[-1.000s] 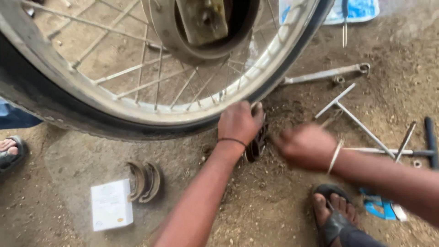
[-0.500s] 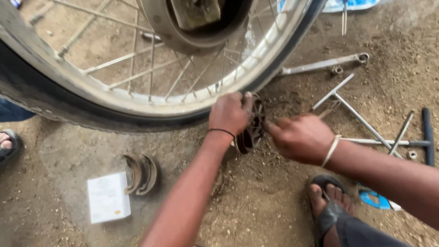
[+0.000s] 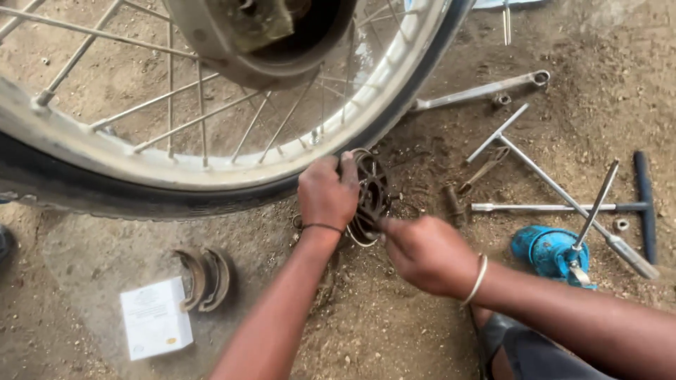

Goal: The person squats beside a motorcycle wheel on the ground and works on the brake assembly. They hold the brake shoe hub, fit brake shoes around it, use a blue hand tool to press the shoes into place, and reposition the parts while working with wrenches and T-handle tools scattered on the ground.

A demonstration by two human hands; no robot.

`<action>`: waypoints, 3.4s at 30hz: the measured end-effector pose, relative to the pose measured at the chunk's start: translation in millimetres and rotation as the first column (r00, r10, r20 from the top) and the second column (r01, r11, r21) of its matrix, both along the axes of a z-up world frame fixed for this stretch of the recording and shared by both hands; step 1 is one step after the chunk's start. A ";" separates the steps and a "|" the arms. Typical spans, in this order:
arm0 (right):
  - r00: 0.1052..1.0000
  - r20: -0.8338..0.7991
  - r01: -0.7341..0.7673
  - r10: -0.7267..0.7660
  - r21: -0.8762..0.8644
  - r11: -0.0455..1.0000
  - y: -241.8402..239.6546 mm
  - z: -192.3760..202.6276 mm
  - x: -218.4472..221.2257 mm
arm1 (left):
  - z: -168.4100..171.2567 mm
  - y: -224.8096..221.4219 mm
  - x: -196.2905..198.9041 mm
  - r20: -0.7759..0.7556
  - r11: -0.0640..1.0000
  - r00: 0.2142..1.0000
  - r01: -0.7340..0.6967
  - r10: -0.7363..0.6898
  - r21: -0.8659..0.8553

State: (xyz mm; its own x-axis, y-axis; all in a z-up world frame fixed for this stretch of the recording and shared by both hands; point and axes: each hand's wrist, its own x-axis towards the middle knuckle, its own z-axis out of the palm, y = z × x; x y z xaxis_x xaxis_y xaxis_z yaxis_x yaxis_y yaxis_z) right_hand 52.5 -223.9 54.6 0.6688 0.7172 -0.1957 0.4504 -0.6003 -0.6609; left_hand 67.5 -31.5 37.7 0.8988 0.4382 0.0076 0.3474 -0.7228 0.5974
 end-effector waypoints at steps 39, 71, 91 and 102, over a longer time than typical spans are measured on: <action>0.975 0.222 -0.056 0.000 0.245 0.968 -10.7 -0.1 1.0 | 7.4 -11.2 -13.9 0.182 0.998 0.982 0.061 -0.057 -0.017; 0.988 -0.123 -0.068 0.096 0.210 0.975 -43.8 -11.3 -55.2 | 0.3 -32.8 -117.9 -0.559 0.476 0.785 -0.612 0.267 -0.631; 0.987 -0.081 0.130 -0.142 -0.133 0.983 -100.9 -28.6 -52.3 | 12.1 -70.8 -128.1 -0.663 0.249 0.671 -0.740 0.331 -0.625; 0.997 -0.074 0.010 -0.002 0.103 0.995 -76.5 -12.2 -67.7 | -13.3 -67.2 -134.5 -0.584 0.401 0.722 -0.691 0.371 -0.601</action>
State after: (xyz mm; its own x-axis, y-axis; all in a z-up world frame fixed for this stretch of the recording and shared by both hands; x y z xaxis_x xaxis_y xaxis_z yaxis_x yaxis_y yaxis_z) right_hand -15.2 -300.4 42.4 0.6595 0.7324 -0.1695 0.3949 -0.5294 -0.7509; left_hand -66.9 -98.7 24.4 0.3465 0.5153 -0.7838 0.7575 0.3392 0.5579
